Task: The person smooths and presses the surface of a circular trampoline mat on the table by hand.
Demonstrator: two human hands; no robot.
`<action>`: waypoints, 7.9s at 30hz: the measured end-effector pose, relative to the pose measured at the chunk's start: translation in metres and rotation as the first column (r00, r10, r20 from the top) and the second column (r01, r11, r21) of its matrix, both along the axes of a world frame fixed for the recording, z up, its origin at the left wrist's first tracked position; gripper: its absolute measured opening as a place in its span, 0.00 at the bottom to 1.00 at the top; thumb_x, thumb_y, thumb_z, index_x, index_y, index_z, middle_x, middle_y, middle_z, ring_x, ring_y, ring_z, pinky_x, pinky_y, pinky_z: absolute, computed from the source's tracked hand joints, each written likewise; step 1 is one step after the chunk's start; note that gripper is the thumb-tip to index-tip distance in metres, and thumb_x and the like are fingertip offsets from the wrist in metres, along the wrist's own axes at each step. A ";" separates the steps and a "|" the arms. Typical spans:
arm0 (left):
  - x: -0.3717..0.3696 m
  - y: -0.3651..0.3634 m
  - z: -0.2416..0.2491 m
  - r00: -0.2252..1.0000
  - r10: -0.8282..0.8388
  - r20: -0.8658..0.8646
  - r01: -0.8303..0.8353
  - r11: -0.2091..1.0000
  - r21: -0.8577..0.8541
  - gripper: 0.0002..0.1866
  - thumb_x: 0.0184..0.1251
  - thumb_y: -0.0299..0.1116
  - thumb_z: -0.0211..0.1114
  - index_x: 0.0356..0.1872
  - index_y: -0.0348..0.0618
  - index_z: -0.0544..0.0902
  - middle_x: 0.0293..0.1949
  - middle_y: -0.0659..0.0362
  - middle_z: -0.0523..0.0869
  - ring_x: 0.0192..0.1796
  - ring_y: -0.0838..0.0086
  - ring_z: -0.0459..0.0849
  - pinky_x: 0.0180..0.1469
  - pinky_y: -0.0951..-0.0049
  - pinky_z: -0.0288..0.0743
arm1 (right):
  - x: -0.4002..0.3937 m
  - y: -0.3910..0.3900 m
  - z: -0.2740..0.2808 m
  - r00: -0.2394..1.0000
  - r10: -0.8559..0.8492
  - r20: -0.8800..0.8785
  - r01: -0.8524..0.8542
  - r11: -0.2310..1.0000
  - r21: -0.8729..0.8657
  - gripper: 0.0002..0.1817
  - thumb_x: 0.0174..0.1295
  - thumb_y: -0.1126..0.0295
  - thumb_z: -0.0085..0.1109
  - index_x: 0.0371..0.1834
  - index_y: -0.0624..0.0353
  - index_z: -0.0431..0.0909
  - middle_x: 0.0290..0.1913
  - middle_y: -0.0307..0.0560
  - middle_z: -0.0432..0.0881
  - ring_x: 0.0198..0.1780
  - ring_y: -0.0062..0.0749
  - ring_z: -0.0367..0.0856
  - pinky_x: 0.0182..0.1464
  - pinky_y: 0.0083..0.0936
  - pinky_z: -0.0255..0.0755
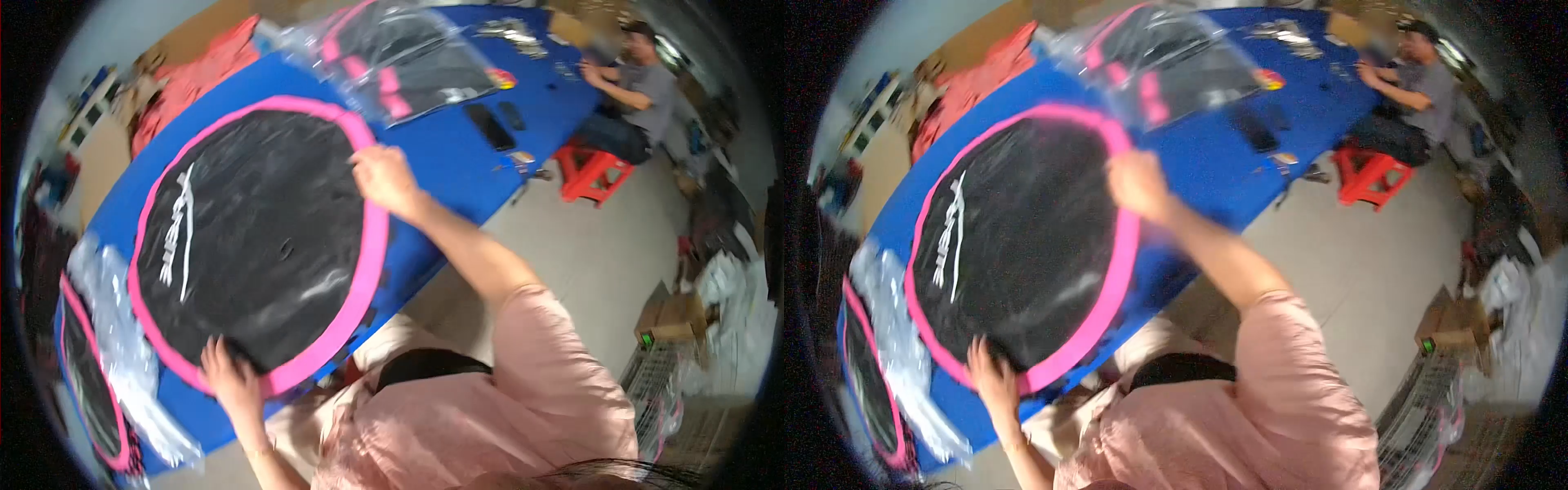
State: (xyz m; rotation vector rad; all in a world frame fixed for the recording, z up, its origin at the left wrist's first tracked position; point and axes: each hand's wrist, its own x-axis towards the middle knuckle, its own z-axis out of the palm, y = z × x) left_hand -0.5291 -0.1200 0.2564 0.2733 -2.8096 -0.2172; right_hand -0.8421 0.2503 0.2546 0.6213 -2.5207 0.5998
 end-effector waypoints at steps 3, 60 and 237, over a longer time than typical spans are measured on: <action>-0.035 0.040 0.033 0.986 -0.154 -0.064 0.157 0.986 0.058 0.24 0.63 0.26 0.61 0.62 0.35 0.80 0.66 0.41 0.79 0.70 0.45 0.74 0.73 0.45 0.61 | -0.025 -0.009 -0.016 1.000 -0.027 -0.011 0.027 1.000 -0.016 0.13 0.65 0.65 0.58 0.47 0.58 0.86 0.47 0.54 0.88 0.50 0.53 0.85 0.54 0.51 0.77; -0.232 -0.053 -0.004 0.996 -0.089 -0.030 0.091 0.993 0.070 0.23 0.78 0.43 0.55 0.62 0.37 0.80 0.66 0.48 0.81 0.69 0.56 0.78 0.77 0.55 0.62 | -0.025 -0.007 -0.019 0.974 -0.088 0.208 0.113 0.987 -0.114 0.24 0.78 0.62 0.51 0.74 0.55 0.73 0.71 0.55 0.78 0.72 0.51 0.75 0.74 0.39 0.66; -0.142 -0.028 0.015 0.952 -0.245 -0.181 0.285 0.927 0.243 0.06 0.62 0.21 0.67 0.40 0.34 0.85 0.46 0.48 0.88 0.49 0.53 0.84 0.56 0.57 0.78 | -0.143 -0.304 -0.012 0.968 -0.086 0.236 0.020 0.963 0.268 0.39 0.78 0.41 0.42 0.86 0.47 0.53 0.86 0.55 0.52 0.86 0.53 0.46 0.80 0.71 0.32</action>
